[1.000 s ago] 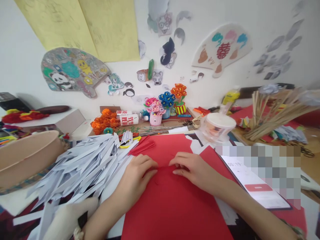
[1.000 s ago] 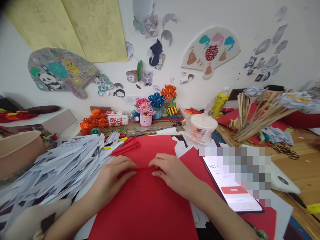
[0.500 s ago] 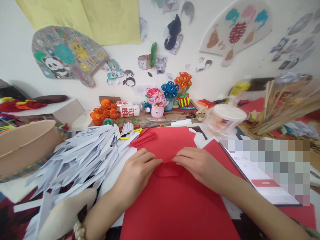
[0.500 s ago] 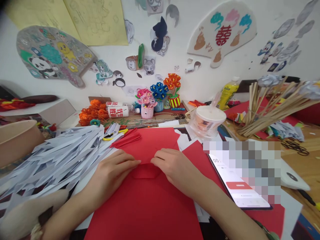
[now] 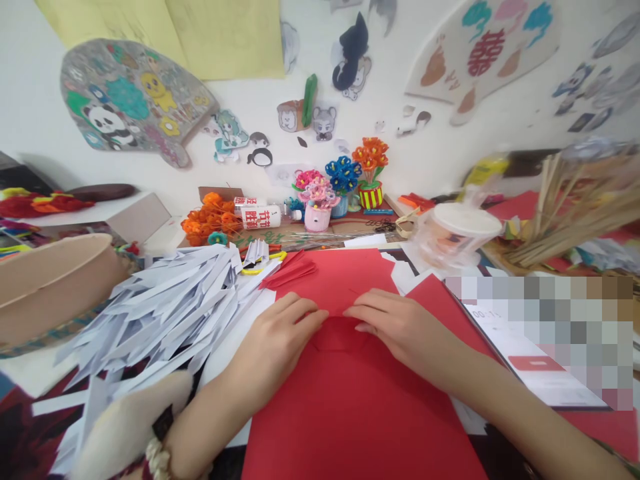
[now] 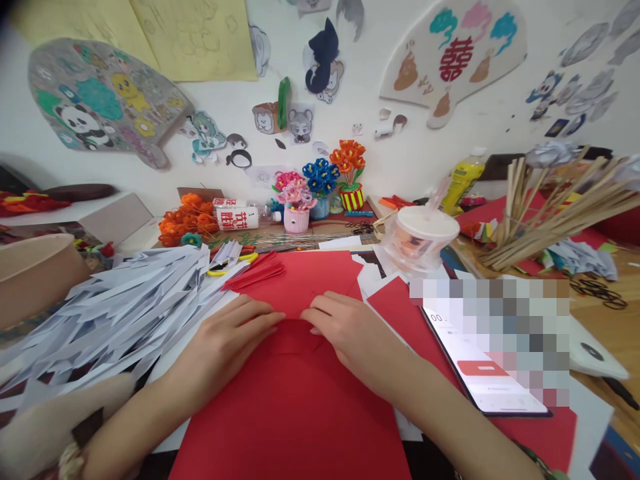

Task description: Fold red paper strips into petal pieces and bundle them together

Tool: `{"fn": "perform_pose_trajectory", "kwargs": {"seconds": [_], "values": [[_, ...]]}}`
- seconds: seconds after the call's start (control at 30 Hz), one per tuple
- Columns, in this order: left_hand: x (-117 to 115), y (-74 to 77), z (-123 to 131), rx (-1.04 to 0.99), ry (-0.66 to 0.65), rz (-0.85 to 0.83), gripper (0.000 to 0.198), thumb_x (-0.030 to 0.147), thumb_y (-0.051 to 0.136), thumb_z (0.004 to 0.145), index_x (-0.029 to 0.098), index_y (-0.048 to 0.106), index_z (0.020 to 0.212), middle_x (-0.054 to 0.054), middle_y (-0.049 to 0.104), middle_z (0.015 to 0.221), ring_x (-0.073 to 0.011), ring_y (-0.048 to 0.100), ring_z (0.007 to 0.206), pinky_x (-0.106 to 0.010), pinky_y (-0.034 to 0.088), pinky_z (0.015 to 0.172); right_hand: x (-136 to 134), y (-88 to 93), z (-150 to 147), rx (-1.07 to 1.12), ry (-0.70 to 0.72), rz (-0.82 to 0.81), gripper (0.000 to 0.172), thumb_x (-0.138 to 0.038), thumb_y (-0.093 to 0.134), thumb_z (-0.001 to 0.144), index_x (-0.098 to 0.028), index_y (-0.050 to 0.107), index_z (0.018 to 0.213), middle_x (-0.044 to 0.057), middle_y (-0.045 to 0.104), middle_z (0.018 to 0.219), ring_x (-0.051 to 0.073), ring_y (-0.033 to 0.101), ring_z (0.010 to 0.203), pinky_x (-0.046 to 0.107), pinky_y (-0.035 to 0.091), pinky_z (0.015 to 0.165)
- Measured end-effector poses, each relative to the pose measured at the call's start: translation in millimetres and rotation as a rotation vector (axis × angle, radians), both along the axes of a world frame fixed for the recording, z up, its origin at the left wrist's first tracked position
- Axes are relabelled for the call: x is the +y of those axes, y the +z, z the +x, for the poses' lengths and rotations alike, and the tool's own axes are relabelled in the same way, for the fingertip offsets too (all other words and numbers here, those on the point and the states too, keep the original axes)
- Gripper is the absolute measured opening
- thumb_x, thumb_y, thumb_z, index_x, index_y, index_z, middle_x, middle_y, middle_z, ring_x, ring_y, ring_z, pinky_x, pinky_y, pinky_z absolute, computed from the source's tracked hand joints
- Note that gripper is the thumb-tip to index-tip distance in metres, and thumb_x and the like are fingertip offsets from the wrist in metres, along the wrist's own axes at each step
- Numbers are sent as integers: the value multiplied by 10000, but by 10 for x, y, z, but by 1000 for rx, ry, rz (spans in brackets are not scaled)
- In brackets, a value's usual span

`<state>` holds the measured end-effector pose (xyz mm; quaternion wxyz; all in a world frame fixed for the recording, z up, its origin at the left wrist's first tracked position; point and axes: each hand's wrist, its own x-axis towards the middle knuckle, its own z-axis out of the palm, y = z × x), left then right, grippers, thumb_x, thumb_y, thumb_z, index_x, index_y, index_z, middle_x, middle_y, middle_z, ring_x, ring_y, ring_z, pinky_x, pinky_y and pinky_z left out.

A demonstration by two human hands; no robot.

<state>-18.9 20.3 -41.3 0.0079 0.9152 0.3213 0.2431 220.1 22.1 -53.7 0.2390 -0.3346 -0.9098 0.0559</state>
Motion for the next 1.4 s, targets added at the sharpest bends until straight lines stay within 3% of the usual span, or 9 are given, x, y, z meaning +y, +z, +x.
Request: {"fn": "perform_pose_trajectory", "kwargs": {"seconds": [0.27, 0.47, 0.57, 0.77, 0.93, 1.4], "values": [[-19, 87, 10, 169, -43, 84, 357, 194, 314, 1021, 99, 657, 1041, -76, 658, 834, -193, 534, 715, -306, 476, 618, -29, 40, -37, -72, 8, 215, 335, -19, 387, 952, -145, 695, 913, 87, 667, 827, 184, 583, 734, 302, 470, 666], [-50, 91, 15, 315, -72, 234, 359, 93, 290, 1005, 61, 647, 1019, -74, 625, 784, -195, 509, 693, -319, 477, 614, -34, 65, -86, -119, 10, 369, 374, -60, 381, 988, -115, 692, 786, 57, 586, 669, 183, 484, 640, 304, 398, 614], [-67, 94, 32, 347, -81, 289, 306, 73, 339, 986, 59, 644, 992, -65, 605, 758, -199, 513, 682, -330, 474, 611, -38, 52, -95, -126, 11, 378, 360, -55, 410, 980, -112, 688, 759, 53, 577, 665, 185, 481, 644, 308, 385, 617], [-74, 95, 70, 413, -84, 334, 285, 40, 375, 963, 15, 597, 1139, -62, 610, 776, -204, 539, 691, -335, 474, 609, -45, 43, -88, -152, 20, 403, 372, -60, 406, 989, -133, 675, 742, 50, 587, 678, 177, 489, 653, 299, 377, 617], [-81, 88, 72, 407, -84, 347, 296, 66, 340, 990, 59, 634, 1026, -50, 603, 753, -193, 540, 685, -326, 468, 611, -47, 39, -87, -162, 8, 382, 338, -11, 436, 947, -131, 678, 745, 55, 597, 692, 184, 496, 660, 303, 379, 615], [-77, 87, 77, 396, -70, 304, 325, 79, 314, 1007, 80, 638, 984, -49, 617, 754, -183, 528, 688, -320, 452, 614, -58, 51, -94, -208, 28, 373, 315, 2, 473, 923, -138, 671, 722, 44, 598, 683, 176, 487, 645, 290, 366, 607]]}}
